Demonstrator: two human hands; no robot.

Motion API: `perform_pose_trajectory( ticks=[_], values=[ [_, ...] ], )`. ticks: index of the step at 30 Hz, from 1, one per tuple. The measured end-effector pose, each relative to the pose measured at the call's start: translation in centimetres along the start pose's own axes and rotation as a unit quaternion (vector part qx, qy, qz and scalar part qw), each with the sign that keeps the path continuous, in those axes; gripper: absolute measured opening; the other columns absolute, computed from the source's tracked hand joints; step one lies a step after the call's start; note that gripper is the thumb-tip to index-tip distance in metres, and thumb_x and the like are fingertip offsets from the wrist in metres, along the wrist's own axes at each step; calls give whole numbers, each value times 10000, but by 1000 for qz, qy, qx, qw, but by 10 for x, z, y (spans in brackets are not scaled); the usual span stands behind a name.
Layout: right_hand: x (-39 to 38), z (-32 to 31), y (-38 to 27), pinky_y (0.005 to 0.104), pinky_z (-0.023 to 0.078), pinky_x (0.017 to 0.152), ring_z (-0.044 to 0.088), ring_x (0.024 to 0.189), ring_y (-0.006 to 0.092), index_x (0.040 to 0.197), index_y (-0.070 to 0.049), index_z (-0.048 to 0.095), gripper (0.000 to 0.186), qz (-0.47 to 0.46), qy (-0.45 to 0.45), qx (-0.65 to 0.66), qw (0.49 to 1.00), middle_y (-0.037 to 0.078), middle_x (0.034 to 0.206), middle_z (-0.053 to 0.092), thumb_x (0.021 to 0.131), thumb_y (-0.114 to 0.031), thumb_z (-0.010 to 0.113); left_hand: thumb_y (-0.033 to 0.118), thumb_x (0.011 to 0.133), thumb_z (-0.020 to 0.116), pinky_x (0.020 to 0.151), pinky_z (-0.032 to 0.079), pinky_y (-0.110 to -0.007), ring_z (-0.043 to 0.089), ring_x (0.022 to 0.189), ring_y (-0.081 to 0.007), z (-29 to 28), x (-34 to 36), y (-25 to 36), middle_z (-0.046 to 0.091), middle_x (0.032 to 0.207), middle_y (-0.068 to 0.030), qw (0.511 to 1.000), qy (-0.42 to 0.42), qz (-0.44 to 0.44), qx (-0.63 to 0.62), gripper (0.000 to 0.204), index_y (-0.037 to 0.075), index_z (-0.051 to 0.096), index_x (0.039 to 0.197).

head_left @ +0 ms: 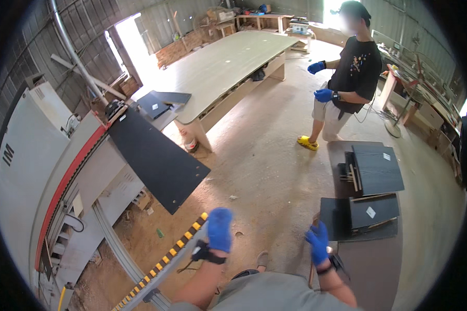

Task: Feeding wood panels into an edge-banding machine and organizing them on a work table.

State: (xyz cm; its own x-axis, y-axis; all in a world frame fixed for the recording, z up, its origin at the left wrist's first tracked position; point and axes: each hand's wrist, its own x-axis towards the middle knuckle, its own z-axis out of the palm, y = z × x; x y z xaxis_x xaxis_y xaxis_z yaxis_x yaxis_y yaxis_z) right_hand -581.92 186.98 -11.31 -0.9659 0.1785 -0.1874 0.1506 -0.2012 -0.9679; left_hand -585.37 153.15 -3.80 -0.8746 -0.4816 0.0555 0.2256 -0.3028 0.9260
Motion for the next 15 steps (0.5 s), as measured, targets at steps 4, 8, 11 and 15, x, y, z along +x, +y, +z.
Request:
perform_pose_trajectory(
  ticks=[4,8,11,15],
  values=[
    [116,233,38,410,523,952,609,1057,257,1429,-61,369,534,242,-294,73,922,159,1261,563,972,-185,615,61,940,617,811,519,-319,597,852,-153,-84,9,75,614,963,-62,984,165,15,65,138,48,572,1069],
    [197,398,145,382,496,906,572,970,206,1235,-155,515,332,383,-476,247,752,31,1061,603,957,-275,652,90,967,560,772,512,-320,612,818,-172,-125,-25,74,626,906,-76,970,230,9,74,89,37,570,1037],
    [162,507,136,392,495,931,593,1007,227,1109,-164,621,206,487,-356,161,781,19,1089,648,944,-274,675,87,933,562,785,513,-379,622,878,-246,-121,-57,104,649,934,-119,944,296,-25,145,109,34,629,1001],
    [187,537,152,436,458,1050,570,1192,313,1305,-70,566,387,493,-368,324,719,100,1313,611,963,-237,633,35,862,620,768,509,-424,604,867,-327,-103,-43,101,630,899,-162,883,330,35,331,63,9,638,916]
  ],
)
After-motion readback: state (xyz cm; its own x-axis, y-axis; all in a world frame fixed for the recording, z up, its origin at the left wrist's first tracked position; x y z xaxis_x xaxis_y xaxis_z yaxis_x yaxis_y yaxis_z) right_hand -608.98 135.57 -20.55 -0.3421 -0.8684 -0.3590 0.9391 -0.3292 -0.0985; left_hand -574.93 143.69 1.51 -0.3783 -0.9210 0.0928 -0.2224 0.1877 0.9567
